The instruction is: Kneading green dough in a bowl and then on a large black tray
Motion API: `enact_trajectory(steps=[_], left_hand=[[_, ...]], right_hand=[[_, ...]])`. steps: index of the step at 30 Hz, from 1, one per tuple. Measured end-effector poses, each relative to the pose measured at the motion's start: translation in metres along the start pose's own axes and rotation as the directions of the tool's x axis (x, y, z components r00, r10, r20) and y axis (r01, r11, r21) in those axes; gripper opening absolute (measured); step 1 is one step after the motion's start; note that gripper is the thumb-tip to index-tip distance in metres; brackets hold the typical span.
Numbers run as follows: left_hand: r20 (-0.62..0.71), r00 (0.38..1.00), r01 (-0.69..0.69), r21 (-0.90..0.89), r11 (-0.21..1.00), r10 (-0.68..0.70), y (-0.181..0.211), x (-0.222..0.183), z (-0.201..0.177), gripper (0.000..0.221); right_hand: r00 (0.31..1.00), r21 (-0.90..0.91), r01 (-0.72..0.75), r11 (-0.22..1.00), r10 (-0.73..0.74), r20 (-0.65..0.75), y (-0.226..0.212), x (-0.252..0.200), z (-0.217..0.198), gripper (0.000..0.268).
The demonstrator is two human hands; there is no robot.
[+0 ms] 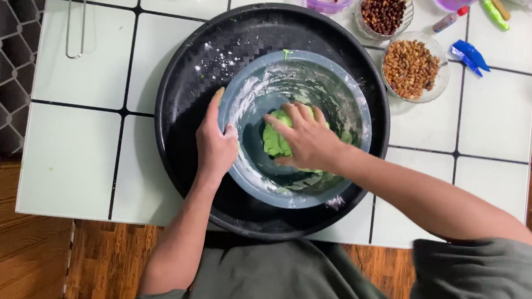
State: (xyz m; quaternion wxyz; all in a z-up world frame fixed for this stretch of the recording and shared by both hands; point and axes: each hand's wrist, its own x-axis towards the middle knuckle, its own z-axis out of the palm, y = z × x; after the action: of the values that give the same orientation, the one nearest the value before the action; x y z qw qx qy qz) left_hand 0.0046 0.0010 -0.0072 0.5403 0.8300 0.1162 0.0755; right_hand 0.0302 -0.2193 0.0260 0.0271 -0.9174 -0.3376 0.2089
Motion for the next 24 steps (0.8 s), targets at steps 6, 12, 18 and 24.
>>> enact_trajectory(steps=[6,12,18,24], left_hand=[[-0.008,1.000,0.013,-0.001,1.000,-0.013,0.005,0.000,0.000,0.067],[-0.001,1.000,0.001,-0.010,1.000,-0.001,-0.005,0.002,0.004,0.068],[0.018,0.999,-0.030,0.016,0.999,0.030,-0.004,-0.007,-0.001,0.066],[-0.013,1.000,-0.019,0.025,1.000,0.019,-0.005,0.000,0.002,0.068]], right_hand=[[0.968,-0.137,0.053,0.989,-0.085,-0.236,0.017,0.070,0.041,0.066],[0.955,0.094,0.098,0.991,-0.068,-0.289,0.042,0.104,0.048,0.041],[0.822,0.347,0.168,0.922,0.063,-0.566,0.033,0.000,-0.010,0.047],[0.967,0.456,0.200,0.867,-0.101,-0.232,0.023,-0.077,-0.028,0.052]])
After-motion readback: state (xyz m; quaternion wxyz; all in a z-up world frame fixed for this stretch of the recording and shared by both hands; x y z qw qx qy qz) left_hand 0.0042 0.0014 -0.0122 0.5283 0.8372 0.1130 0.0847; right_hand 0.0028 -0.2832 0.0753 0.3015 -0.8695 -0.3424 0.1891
